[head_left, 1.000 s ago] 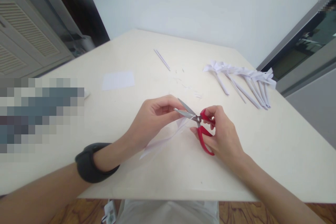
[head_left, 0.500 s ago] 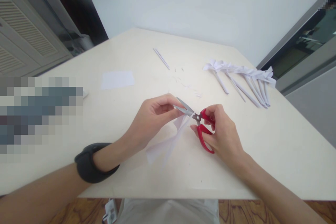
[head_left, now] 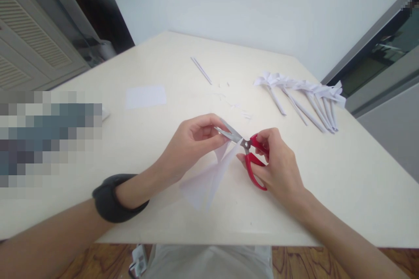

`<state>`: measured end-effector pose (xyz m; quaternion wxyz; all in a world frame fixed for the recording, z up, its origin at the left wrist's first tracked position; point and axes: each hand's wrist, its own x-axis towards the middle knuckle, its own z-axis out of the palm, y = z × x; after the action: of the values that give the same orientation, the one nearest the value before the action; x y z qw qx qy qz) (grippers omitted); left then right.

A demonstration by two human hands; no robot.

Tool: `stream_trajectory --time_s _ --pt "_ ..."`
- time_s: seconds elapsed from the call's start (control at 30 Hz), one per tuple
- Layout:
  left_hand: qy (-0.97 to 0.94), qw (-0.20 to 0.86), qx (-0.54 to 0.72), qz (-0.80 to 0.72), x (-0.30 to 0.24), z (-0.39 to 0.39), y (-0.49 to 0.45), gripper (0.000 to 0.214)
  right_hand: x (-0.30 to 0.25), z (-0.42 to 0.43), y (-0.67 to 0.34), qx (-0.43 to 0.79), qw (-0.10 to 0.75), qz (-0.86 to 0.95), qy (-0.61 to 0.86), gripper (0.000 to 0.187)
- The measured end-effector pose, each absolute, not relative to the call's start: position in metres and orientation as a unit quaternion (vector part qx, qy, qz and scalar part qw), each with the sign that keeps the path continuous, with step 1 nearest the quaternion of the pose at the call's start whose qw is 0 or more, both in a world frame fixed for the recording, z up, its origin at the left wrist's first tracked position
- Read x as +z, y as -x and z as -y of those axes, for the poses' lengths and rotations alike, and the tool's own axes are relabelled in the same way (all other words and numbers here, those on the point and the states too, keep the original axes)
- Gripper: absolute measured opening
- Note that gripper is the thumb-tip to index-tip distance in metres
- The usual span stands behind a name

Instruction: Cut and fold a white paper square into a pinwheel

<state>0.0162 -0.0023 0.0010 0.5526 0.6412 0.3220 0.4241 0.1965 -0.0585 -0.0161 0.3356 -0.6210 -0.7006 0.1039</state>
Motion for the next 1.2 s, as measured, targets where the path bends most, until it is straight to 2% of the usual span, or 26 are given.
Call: stream_trajectory --time_s 1.2 --pt "-0.636 0.547 0.437 -0.324 -0.0015 0.0006 -0.0156 0.003 -0.0156 0.0597 -0.1961 0.102 0.326 0.696 0.632 0.035"
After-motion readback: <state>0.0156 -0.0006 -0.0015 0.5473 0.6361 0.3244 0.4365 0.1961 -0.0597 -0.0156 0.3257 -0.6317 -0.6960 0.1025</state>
